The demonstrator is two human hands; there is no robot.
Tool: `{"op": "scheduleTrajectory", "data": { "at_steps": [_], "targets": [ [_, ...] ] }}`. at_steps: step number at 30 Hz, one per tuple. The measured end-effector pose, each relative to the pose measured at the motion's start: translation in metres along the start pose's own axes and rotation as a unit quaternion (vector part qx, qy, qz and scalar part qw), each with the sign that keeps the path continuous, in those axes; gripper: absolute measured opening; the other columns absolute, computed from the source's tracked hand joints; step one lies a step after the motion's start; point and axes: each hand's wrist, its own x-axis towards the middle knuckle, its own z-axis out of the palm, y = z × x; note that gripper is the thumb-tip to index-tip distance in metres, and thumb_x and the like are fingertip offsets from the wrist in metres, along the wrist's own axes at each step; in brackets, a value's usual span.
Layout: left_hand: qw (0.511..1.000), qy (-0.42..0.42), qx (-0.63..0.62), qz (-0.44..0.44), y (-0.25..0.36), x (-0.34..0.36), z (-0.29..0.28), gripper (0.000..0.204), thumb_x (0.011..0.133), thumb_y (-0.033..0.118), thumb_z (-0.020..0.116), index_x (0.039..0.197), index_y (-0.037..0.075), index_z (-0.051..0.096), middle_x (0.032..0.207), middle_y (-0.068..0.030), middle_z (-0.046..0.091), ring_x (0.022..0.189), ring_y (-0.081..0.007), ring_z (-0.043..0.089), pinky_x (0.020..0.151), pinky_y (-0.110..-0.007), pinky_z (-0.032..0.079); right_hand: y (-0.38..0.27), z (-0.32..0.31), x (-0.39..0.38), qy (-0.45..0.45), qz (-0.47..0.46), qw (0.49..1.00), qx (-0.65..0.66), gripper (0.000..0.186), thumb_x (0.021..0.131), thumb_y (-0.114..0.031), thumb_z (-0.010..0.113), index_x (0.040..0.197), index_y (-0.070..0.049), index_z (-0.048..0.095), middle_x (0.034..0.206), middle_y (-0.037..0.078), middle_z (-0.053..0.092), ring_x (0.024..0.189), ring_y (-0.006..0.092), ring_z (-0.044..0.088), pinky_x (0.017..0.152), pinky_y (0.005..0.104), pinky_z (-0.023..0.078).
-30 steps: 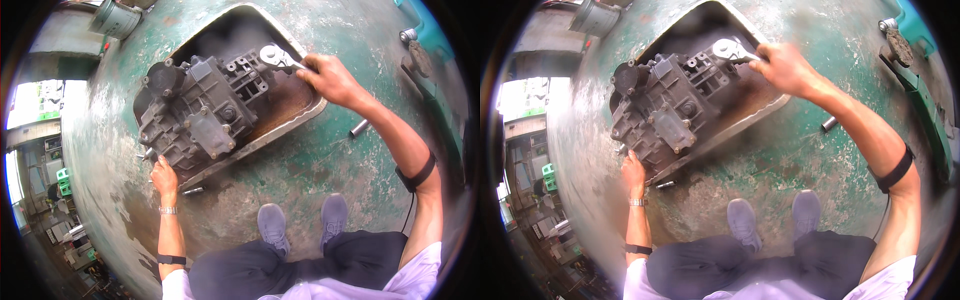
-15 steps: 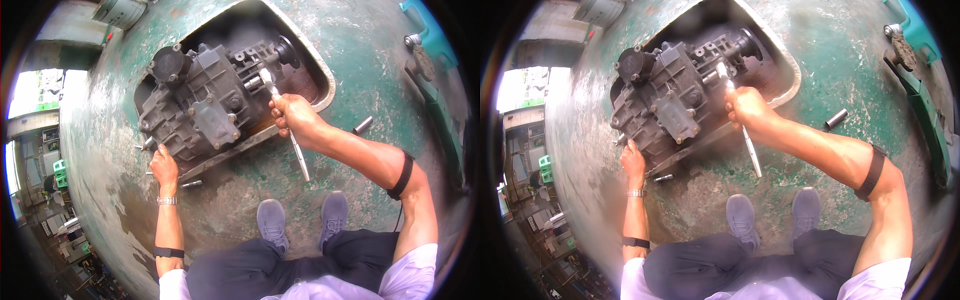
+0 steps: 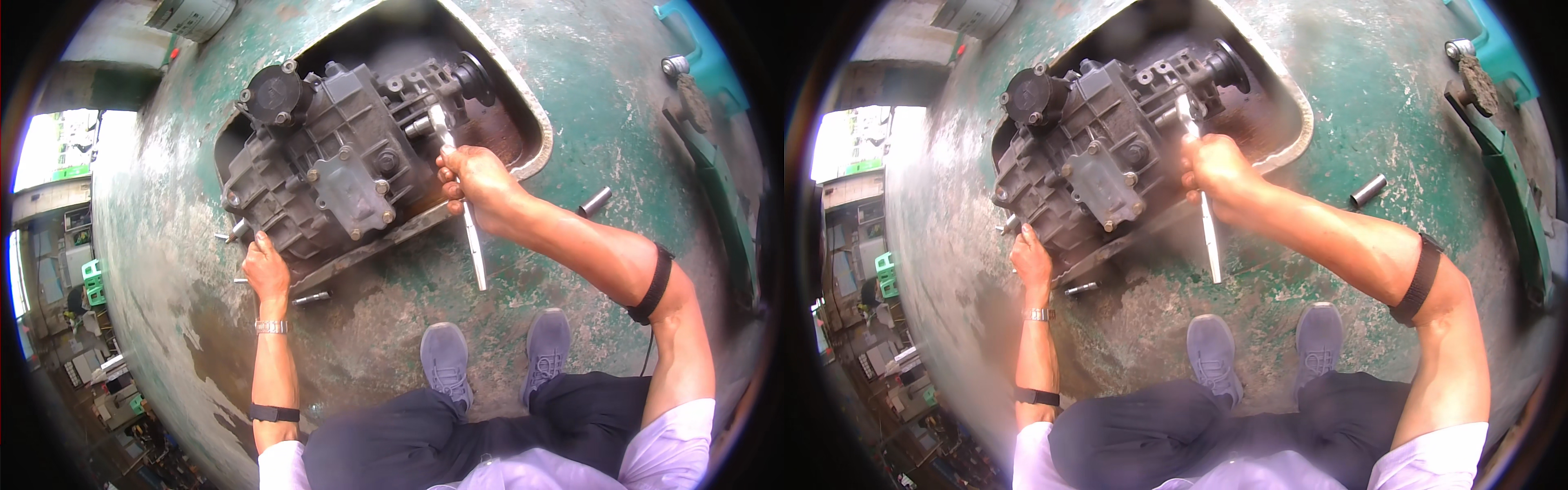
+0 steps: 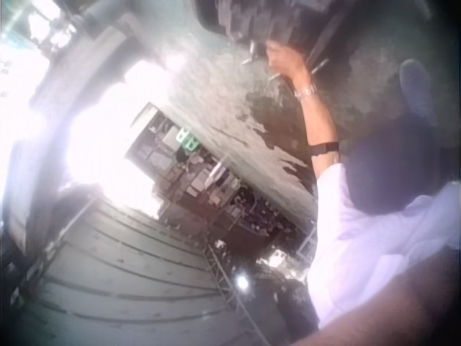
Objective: The person uses a ratchet and socket to loosen and remove bolts from a metal engine block resting in a tray. They switch between different socket sizes and positions, removing bolts one at a time and placing them on the tray.
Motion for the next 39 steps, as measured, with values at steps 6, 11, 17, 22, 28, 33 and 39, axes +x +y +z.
{"op": "scheduleTrajectory", "data": {
  "at_steps": [6,11,17,22,28,33,39],
  "targets": [
    [1.0,-0.01,-0.003,-0.011,-0.002,0.0,0.001,0.05,0.1,0.036,0.046,0.074,-0.005,0.06,0.068,-0.0268,0.06,0.067,-0.0468,0.058,0.062,-0.054,0.041,0.001,0.001,0.009,-0.006,0.017,0.997,-0.071,0.014,0.1,-0.021,0.047,0.095,-0.008,0.047,0.076,-0.001,0.046,0.059,0.0081,0.043,0.048,0.0274,0.042],
    [1.0,-0.009,-0.008,-0.016,-0.003,0.0,0.003,0.05,0.1,0.036,0.045,0.075,-0.005,0.06,0.069,-0.0265,0.06,0.068,-0.0465,0.059,0.063,-0.053,0.041,0.008,-0.009,0.017,-0.044,-0.006,0.994,-0.104,0.014,0.1,-0.021,0.048,0.095,-0.009,0.045,0.079,0.001,0.046,0.058,0.0087,0.044,0.048,0.0287,0.044],
    [1.0,-0.013,-0.012,-0.017,-0.001,0.0,0.002,0.051,0.101,0.037,0.044,0.077,-0.005,0.061,0.07,-0.0273,0.061,0.068,-0.0471,0.058,0.063,-0.054,0.041,0.01,-0.014,0.02,-0.042,0.001,0.99,-0.138,0.014,0.099,-0.022,0.047,0.092,-0.01,0.045,0.078,0.0,0.045,0.056,0.008,0.042,0.046,0.0272,0.041],
    [1.0,-0.009,0.004,-0.008,-0.002,0.0,0.003,0.052,0.101,0.037,0.044,0.079,-0.006,0.062,0.073,-0.0285,0.062,0.071,-0.0484,0.059,0.065,-0.054,0.042,0.001,-0.025,-0.001,-0.043,0.0,0.997,-0.071,0.015,0.098,-0.021,0.05,0.086,-0.013,0.045,0.07,-0.004,0.041,0.051,0.0048,0.034,0.044,0.0239,0.032],
    [1.0,-0.015,0.019,-0.009,-0.006,0.001,0.004,0.052,0.101,0.037,0.043,0.08,-0.006,0.063,0.074,-0.029,0.062,0.073,-0.0486,0.06,0.067,-0.054,0.043,0.009,-0.045,-0.035,-0.057,0.082,0.993,-0.056,0.016,0.099,-0.022,0.05,0.089,-0.009,0.048,0.07,-0.003,0.04,0.051,0.0056,0.033,0.044,0.0246,0.03],
    [1.0,-0.016,0.017,-0.002,-0.005,0.001,0.003,0.053,0.101,0.037,0.043,0.079,-0.006,0.063,0.074,-0.0291,0.062,0.073,-0.0485,0.06,0.066,-0.054,0.043,0.013,-0.047,-0.027,-0.036,0.095,0.993,-0.055,0.017,0.1,-0.021,0.047,0.091,-0.007,0.048,0.069,-0.002,0.04,0.052,0.0064,0.033,0.044,0.0251,0.031],
    [1.0,-0.015,0.011,0.0,-0.006,0.001,0.004,0.052,0.101,0.037,0.043,0.077,-0.006,0.061,0.073,-0.0285,0.062,0.072,-0.0488,0.059,0.065,-0.054,0.042,0.011,-0.047,-0.01,-0.044,0.108,0.993,-0.025,0.019,0.102,-0.021,0.044,0.093,-0.006,0.048,0.068,-0.003,0.039,0.051,0.0059,0.033,0.043,0.0247,0.03]
  ]
}}
